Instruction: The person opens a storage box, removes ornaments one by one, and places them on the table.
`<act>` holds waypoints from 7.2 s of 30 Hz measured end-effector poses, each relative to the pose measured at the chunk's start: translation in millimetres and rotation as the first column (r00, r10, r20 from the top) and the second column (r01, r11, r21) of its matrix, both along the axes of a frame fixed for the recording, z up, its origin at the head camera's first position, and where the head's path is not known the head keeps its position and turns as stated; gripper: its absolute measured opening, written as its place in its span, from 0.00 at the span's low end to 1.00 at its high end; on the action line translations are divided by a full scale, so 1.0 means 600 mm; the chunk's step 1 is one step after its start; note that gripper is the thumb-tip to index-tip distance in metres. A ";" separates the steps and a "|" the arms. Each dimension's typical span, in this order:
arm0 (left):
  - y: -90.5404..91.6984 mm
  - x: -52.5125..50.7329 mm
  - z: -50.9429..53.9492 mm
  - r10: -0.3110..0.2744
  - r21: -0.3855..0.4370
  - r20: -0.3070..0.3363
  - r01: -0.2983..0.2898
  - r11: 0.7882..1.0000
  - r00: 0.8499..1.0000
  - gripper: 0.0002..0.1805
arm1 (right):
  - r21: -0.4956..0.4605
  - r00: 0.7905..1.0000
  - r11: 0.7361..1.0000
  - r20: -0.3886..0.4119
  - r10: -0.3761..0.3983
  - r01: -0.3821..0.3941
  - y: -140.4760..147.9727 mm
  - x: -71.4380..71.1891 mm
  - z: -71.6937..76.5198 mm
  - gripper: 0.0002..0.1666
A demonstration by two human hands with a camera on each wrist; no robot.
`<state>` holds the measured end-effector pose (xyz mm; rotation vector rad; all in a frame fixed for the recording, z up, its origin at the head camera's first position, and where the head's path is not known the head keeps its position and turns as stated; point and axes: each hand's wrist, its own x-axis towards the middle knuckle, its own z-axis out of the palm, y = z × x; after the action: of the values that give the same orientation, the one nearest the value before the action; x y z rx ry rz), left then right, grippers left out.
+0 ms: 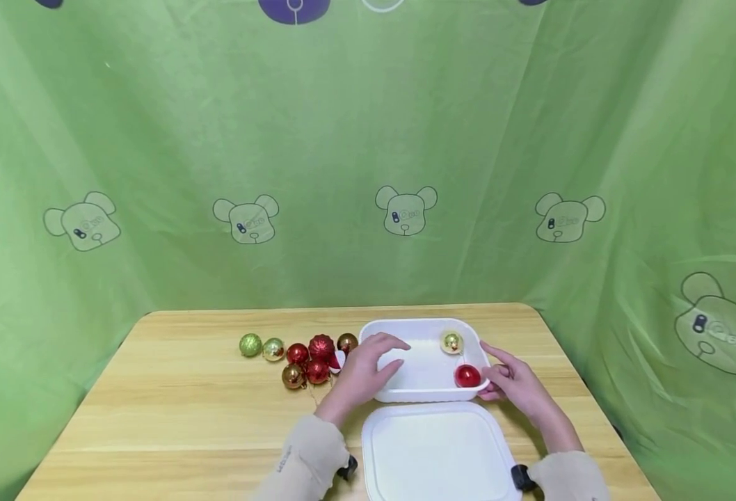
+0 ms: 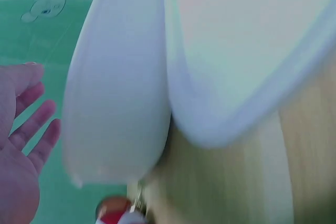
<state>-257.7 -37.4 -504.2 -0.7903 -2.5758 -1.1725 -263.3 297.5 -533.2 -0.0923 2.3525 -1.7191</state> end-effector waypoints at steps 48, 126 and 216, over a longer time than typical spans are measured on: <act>0.188 -0.053 -0.024 -0.299 -0.445 0.104 0.313 0.839 0.949 0.19 | -0.032 0.999 0.998 -0.025 0.045 -0.046 0.002 -0.004 -0.003 0.38; 0.100 -0.023 0.005 -0.195 0.042 -0.044 0.197 0.980 0.980 0.12 | -0.004 1.000 1.000 -0.019 0.024 -0.024 0.003 -0.003 0.001 0.38; -0.290 0.056 -0.033 0.254 0.175 0.121 -0.272 0.946 0.960 0.15 | 0.033 1.000 0.999 -0.008 -0.002 0.002 0.001 -0.003 0.002 0.38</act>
<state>-224.2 -211.2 -524.2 -0.3431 -2.4958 -1.3715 -265.2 298.1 -531.8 -0.0915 2.3862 -1.6830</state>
